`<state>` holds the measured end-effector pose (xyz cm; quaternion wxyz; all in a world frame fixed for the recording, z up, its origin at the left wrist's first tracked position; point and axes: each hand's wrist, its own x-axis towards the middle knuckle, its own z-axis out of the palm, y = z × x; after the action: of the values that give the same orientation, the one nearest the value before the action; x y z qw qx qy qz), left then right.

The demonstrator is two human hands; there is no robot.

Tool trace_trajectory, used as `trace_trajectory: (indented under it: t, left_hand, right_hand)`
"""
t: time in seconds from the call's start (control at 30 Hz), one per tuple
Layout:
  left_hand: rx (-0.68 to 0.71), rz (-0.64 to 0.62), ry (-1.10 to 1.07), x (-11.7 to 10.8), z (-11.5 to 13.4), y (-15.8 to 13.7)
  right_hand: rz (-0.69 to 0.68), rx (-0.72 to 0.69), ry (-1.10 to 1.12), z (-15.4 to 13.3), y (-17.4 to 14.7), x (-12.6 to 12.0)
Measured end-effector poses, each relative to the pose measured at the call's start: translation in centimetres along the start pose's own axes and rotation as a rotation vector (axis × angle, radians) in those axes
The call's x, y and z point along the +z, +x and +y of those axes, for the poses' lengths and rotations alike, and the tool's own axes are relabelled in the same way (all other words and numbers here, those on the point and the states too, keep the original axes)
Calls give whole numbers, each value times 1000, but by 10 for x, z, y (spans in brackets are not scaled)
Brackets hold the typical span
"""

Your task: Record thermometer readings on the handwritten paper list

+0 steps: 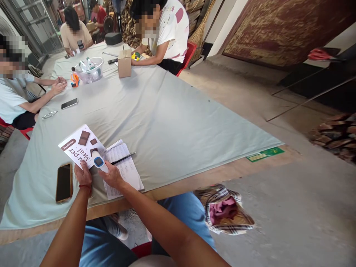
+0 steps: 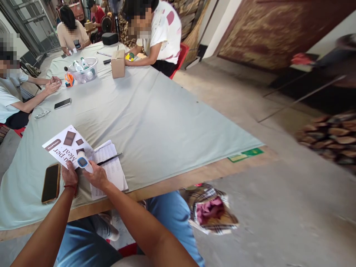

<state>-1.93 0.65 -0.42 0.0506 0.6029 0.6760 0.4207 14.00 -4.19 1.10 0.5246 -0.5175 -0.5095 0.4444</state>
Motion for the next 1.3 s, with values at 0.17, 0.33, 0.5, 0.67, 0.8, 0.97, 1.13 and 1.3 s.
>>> trace_trajectory:
  t: [0.17, 0.33, 0.5, 0.67, 0.8, 0.97, 1.13, 1.3]
  left_hand:
    - [-8, 17, 16, 1, -3, 0]
    - [-24, 21, 41, 2, -3, 0]
    - [-37, 29, 39, 1, -1, 0]
    - [-62, 16, 21, 1, 1, 0]
    - [-50, 11, -1, 0, 2, 0]
    - [-15, 28, -20, 1, 1, 2]
    - [2, 49, -11, 3, -1, 3]
    - [-4, 54, -3, 4, -3, 2]
  right_hand:
    - [-1, 22, -17, 0, 0, 0]
    - [27, 29, 10, -3, 0, 0]
    - [-61, 53, 155, -16, -6, -9]
    - [-158, 26, 401, -35, -22, -37]
    - [-134, 95, 478, -40, -40, -69]
    - [-12, 111, 406, -27, -58, -99]
    - [176, 83, 16, 3, -41, -135]
    - [287, 121, -797, 25, -11, -185]
